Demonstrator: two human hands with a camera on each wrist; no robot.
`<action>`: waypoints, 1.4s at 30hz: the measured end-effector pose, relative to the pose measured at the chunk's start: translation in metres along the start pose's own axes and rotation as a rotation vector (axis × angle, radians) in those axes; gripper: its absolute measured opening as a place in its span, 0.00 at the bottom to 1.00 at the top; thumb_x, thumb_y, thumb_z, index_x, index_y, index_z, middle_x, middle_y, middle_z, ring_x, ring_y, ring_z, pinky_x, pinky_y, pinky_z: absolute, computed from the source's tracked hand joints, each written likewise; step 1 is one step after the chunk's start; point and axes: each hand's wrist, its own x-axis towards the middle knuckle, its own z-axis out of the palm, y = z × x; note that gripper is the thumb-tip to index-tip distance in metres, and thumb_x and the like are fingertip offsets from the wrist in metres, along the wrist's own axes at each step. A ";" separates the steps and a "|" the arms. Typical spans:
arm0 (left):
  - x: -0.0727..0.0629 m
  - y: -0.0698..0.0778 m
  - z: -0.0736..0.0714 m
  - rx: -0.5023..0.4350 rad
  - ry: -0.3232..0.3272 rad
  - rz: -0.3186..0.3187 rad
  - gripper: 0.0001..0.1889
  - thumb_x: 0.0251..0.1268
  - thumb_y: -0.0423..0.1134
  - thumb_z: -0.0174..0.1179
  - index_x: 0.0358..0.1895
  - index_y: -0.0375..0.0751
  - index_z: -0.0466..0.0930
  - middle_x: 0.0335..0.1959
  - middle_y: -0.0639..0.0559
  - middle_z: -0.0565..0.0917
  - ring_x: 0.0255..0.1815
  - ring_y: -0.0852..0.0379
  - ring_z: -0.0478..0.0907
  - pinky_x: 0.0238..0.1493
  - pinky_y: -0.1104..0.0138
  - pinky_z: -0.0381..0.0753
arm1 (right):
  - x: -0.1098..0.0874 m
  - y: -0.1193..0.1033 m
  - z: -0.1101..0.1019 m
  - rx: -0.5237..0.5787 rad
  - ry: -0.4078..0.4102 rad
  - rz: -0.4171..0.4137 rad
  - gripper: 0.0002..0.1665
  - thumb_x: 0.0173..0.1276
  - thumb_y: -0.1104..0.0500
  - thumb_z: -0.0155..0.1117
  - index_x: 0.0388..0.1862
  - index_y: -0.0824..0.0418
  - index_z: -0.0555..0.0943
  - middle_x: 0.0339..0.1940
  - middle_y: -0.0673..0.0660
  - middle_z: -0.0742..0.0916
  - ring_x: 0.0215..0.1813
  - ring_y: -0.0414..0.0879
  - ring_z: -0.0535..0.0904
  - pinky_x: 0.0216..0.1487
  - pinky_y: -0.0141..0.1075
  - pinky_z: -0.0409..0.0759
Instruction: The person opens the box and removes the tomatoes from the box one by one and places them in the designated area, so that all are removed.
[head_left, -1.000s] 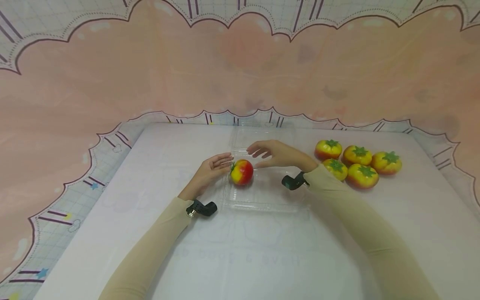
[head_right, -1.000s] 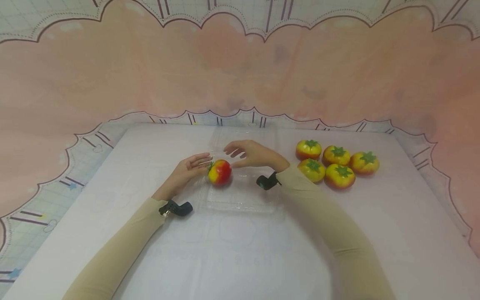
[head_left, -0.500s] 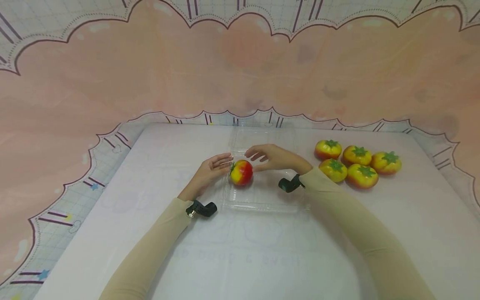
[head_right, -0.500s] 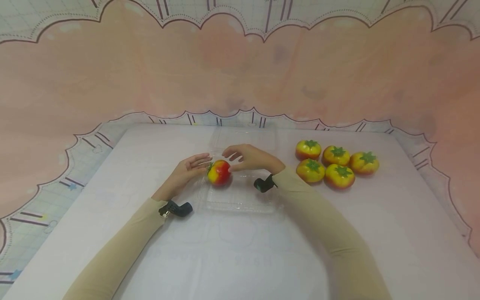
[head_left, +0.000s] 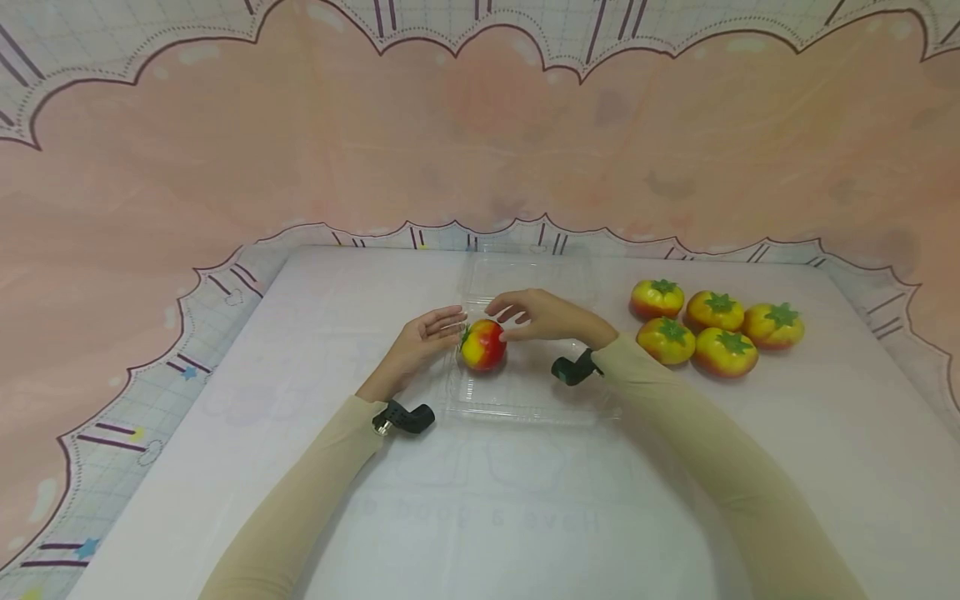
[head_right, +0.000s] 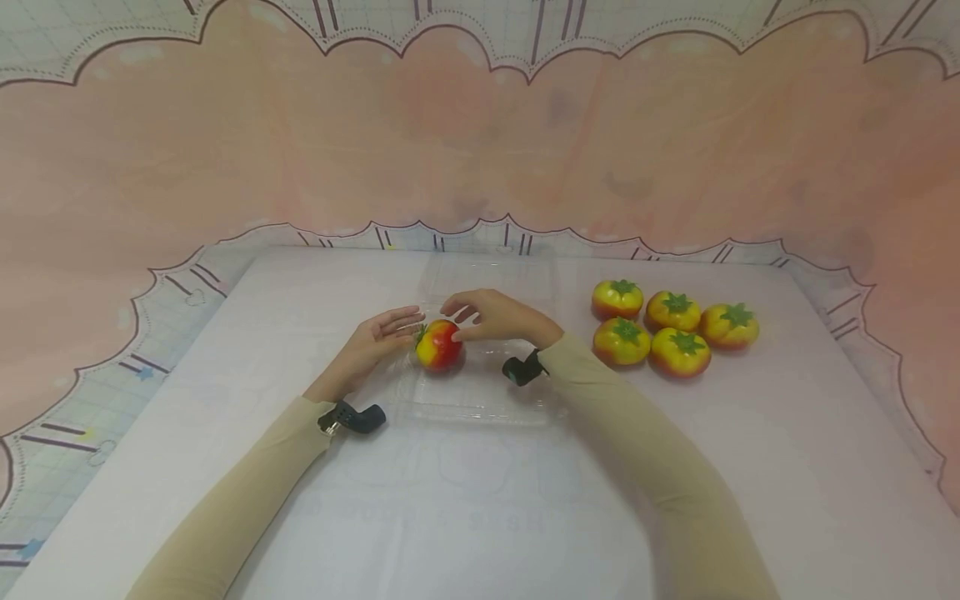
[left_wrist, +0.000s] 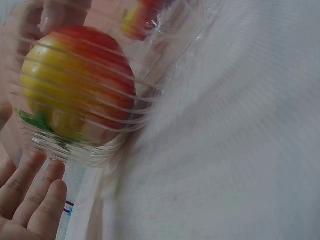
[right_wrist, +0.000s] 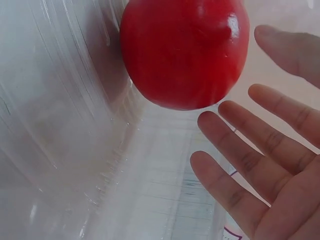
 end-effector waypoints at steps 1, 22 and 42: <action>0.000 0.000 0.000 0.003 -0.001 0.000 0.27 0.66 0.27 0.52 0.69 0.33 0.59 0.69 0.37 0.66 0.70 0.43 0.64 0.61 0.69 0.73 | 0.000 0.000 0.000 -0.002 0.002 0.003 0.26 0.63 0.60 0.65 0.60 0.64 0.73 0.61 0.62 0.79 0.61 0.54 0.77 0.61 0.45 0.77; -0.002 0.003 0.001 0.005 -0.015 0.007 0.28 0.67 0.26 0.51 0.69 0.31 0.58 0.69 0.36 0.64 0.70 0.42 0.64 0.62 0.66 0.71 | 0.000 -0.001 0.007 -0.036 0.051 0.031 0.25 0.58 0.64 0.68 0.56 0.63 0.77 0.58 0.60 0.81 0.57 0.52 0.79 0.59 0.43 0.79; 0.000 0.001 0.000 0.020 -0.011 0.007 0.27 0.67 0.27 0.51 0.69 0.32 0.58 0.69 0.35 0.65 0.70 0.42 0.64 0.64 0.64 0.70 | -0.001 0.001 0.010 0.017 0.032 -0.002 0.22 0.59 0.62 0.68 0.53 0.63 0.78 0.56 0.61 0.82 0.57 0.54 0.79 0.59 0.46 0.79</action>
